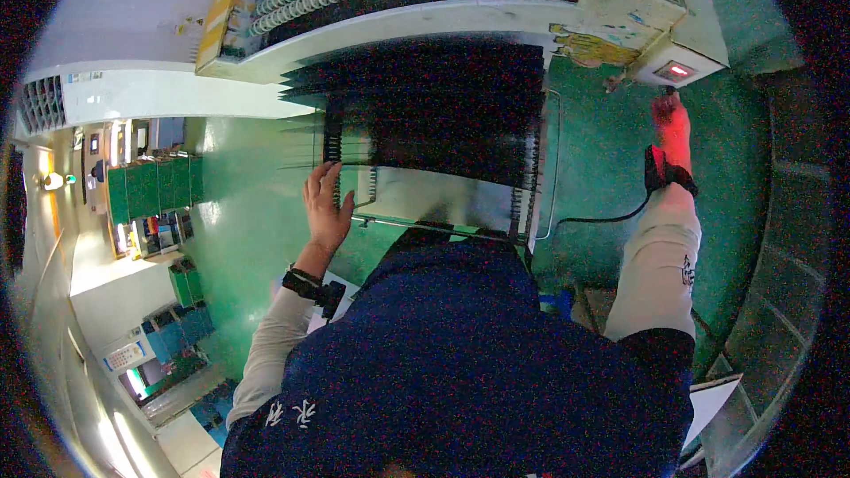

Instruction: Placing blue metal sheets into a machine and then organizing processed sheets into a vertical rack.

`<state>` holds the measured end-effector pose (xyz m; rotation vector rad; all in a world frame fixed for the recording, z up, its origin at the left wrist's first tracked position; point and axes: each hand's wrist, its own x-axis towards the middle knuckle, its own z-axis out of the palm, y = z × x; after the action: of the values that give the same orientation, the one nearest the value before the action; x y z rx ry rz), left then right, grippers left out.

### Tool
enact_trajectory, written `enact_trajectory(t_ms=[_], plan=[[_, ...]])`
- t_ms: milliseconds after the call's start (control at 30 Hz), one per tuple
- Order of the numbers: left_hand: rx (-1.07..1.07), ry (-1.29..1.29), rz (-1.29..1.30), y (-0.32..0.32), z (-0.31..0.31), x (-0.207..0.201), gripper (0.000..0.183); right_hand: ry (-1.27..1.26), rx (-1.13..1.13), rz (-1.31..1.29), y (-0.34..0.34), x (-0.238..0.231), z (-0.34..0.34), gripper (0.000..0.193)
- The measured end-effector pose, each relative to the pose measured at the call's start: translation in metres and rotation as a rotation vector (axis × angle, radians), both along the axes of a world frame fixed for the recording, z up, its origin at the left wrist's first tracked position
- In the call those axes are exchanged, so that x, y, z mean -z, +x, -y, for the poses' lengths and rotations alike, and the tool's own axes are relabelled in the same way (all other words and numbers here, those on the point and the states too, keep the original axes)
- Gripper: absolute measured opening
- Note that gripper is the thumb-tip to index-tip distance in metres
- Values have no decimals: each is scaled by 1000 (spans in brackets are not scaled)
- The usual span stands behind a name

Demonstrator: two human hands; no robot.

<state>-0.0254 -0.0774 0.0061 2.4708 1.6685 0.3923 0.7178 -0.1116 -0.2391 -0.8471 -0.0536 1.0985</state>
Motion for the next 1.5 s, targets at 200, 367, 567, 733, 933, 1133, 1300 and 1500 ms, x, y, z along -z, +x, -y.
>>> enact_trajectory(t_ms=[200,367,567,733,933,1133,1300,1500], plan=[[-22,-27,-53,-4,11,3,66,-167,-15,146,-32,-41,-2,17],[-37,-49,-73,-7,22,1,68,-142,21,27,-40,-55,-8,23],[-38,-73,-118,-7,29,0,72,-82,30,-34,-27,-42,-5,19],[-41,-94,-130,-10,34,-4,73,-224,121,-15,-42,-56,-13,14],[-9,-4,-114,-6,31,-14,53,-181,57,26,-26,-35,-9,11],[78,8,-46,5,10,-14,41,-269,163,52,-38,-33,-19,5],[150,22,-62,30,-5,-21,41,-185,247,-81,-34,-45,-15,19],[156,-111,-13,5,16,-11,35,-229,330,-96,-52,-55,-22,17]])
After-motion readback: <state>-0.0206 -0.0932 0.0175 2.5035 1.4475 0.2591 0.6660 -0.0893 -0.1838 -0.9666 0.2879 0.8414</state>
